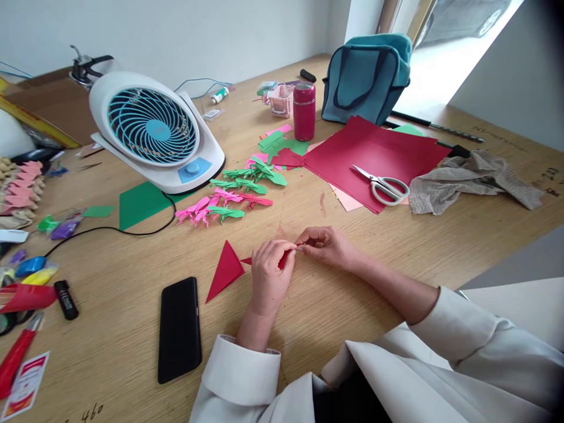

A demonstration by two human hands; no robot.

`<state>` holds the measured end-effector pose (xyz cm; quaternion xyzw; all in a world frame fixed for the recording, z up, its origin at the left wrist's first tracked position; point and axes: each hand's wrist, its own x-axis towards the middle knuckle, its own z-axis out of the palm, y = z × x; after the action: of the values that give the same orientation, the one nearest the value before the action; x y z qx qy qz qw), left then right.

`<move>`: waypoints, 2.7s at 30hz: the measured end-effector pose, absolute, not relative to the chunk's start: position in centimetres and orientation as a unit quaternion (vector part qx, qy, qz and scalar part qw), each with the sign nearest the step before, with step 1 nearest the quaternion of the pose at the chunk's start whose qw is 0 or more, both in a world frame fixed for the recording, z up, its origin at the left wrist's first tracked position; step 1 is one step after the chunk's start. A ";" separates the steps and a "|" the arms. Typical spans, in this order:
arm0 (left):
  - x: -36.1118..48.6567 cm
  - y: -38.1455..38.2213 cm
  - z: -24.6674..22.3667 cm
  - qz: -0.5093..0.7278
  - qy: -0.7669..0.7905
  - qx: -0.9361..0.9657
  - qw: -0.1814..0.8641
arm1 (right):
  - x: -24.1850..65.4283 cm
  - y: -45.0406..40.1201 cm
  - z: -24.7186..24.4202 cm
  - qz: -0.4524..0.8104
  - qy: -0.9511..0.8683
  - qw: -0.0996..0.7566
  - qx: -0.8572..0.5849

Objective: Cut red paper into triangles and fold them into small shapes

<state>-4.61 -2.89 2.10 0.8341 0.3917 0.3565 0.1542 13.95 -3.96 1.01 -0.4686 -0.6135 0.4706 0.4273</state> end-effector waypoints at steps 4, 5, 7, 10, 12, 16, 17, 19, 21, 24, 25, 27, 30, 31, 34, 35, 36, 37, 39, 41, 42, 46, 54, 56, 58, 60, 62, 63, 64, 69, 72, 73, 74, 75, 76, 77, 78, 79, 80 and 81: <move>-4.6 -2.9 2.1 0.350 0.396 0.836 0.150 | 14.0 -4.0 1.0 0.468 -0.616 0.432 -0.464; -4.7 -2.9 2.1 0.347 0.398 0.836 0.150 | 14.0 -4.0 1.0 0.468 -0.617 0.433 -0.462; -4.7 -2.9 2.1 0.342 0.399 0.837 0.150 | 14.0 -3.9 1.0 0.463 -0.618 0.437 -0.461; -4.8 -2.8 2.2 0.344 0.404 0.833 0.157 | 14.2 -3.8 1.0 0.450 -0.618 0.442 -0.469; -5.0 -2.7 2.3 0.352 0.408 0.826 0.164 | 14.5 -3.6 1.0 0.441 -0.616 0.444 -0.478; -5.4 -2.3 2.5 0.374 0.412 0.807 0.195 | 15.1 -3.4 1.4 0.441 -0.603 0.448 -0.491; -5.4 -2.2 2.5 0.379 0.410 0.803 0.208 | 15.3 -3.4 1.5 0.443 -0.599 0.450 -0.492; -5.6 -2.0 2.4 0.383 0.408 0.796 0.230 | 15.4 -3.3 1.5 0.449 -0.595 0.453 -0.490; -5.7 -1.9 2.2 0.380 0.409 0.794 0.243 | 15.5 -3.3 1.6 0.451 -0.594 0.455 -0.487; -5.8 -1.7 2.1 0.373 0.415 0.793 0.243 | 15.6 -3.2 1.6 0.439 -0.595 0.460 -0.491; -5.8 -1.7 2.0 0.370 0.419 0.794 0.241 | 15.7 -3.2 1.7 0.435 -0.596 0.461 -0.494; -5.8 -1.6 2.1 0.366 0.427 0.793 0.236 | 15.8 -3.2 1.8 0.431 -0.595 0.462 -0.496; -5.9 -1.7 2.2 0.367 0.434 0.789 0.234 | 16.0 -3.1 1.8 0.442 -0.589 0.457 -0.498; -5.8 -1.7 2.2 0.369 0.434 0.788 0.234 | 16.0 -3.0 1.7 0.448 -0.586 0.453 -0.500; -5.8 -1.8 2.2 0.377 0.432 0.786 0.232 | 16.1 -2.8 1.4 0.470 -0.576 0.442 -0.502; -5.8 -1.8 2.2 0.379 0.429 0.787 0.231 | 16.2 -2.7 1.3 0.478 -0.574 0.439 -0.500; -5.8 -1.8 2.1 0.380 0.427 0.788 0.229 | 16.2 -2.7 1.2 0.484 -0.572 0.438 -0.497; -5.8 -1.9 2.1 0.381 0.423 0.790 0.228 | 16.2 -2.7 1.1 0.489 -0.571 0.437 -0.494; -5.8 -1.9 2.1 0.381 0.418 0.793 0.226 | 16.2 -2.6 1.0 0.496 -0.569 0.436 -0.490; -5.7 -1.9 2.1 0.378 0.417 0.796 0.225 | 16.3 -2.6 0.9 0.501 -0.567 0.435 -0.488; -5.7 -1.8 2.1 0.376 0.418 0.796 0.224 | 16.3 -2.6 0.8 0.505 -0.565 0.435 -0.486; -5.7 -1.8 2.3 0.364 0.422 0.801 0.220 | 16.5 -2.5 0.9 0.534 -0.553 0.436 -0.469; -6.0 -1.5 2.0 0.358 0.423 0.799 0.233 | 16.8 -2.5 1.6 0.563 -0.523 0.439 -0.465; -6.0 -1.5 2.0 0.357 0.427 0.796 0.237 | 16.9 -2.4 1.4 0.554 -0.533 0.435 -0.468; -6.0 -1.5 1.9 0.360 0.426 0.793 0.244 | 17.1 -2.4 1.1 0.536 -0.554 0.427 -0.473; -5.9 -1.5 1.9 0.364 0.424 0.791 0.249 | 17.3 -2.5 1.1 0.516 -0.577 0.412 -0.480; -5.9 -1.6 2.0 0.364 0.425 0.789 0.253 | 17.4 -2.7 1.2 0.497 -0.600 0.394 -0.488; -5.8 -1.6 2.0 0.362 0.428 0.788 0.255 | 17.5 -2.7 1.4 0.487 -0.610 0.384 -0.492; -5.8 -1.7 2.0 0.360 0.430 0.787 0.257 | 17.5 -2.8 1.5 0.478 -0.619 0.376 -0.497; -5.8 -1.8 2.2 0.339 0.429 0.788 0.282 | 17.4 -3.1 2.3 0.456 -0.636 0.349 -0.516; -5.7 -1.8 2.0 0.329 0.428 0.794 0.279 | 17.2 -3.3 2.5 0.431 -0.647 0.329 -0.536; -5.7 -1.8 1.9 0.324 0.430 0.798 0.270 | 17.2 -3.3 2.5 0.416 -0.654 0.319 -0.546; -5.7 -1.8 1.8 0.317 0.433 0.803 0.260 | 17.1 -3.3 2.5 0.399 -0.662 0.307 -0.555; -5.6 -1.8 1.7 0.309 0.436 0.808 0.249 | 17.0 -3.4 2.5 0.382 -0.669 0.296 -0.565; -5.6 -1.8 1.6 0.301 0.440 0.812 0.240 | 16.9 -3.4 2.5 0.365 -0.677 0.284 -0.572; -5.6 -1.8 1.5 0.293 0.444 0.814 0.233 | 16.9 -3.5 2.4 0.350 -0.684 0.273 -0.578; -5.6 -1.8 1.3 0.286 0.449 0.816 0.227 | 16.8 -3.5 2.3 0.335 -0.692 0.264 -0.583; -5.5 -1.8 1.2 0.279 0.455 0.816 0.222 | 16.7 -3.6 2.3 0.320 -0.699 0.256 -0.586; -5.5 -1.9 1.2 0.272 0.461 0.816 0.217 | 16.7 -3.6 2.2 0.306 -0.706 0.248 -0.588; -5.6 -1.9 1.1 0.266 0.468 0.817 0.208 | 16.6 -3.7 2.2 0.294 -0.713 0.242 -0.589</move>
<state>-5.56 -1.89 1.10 0.8165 0.4679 0.2665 0.2081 16.60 -3.70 2.18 -0.5891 -0.7128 0.2941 0.2416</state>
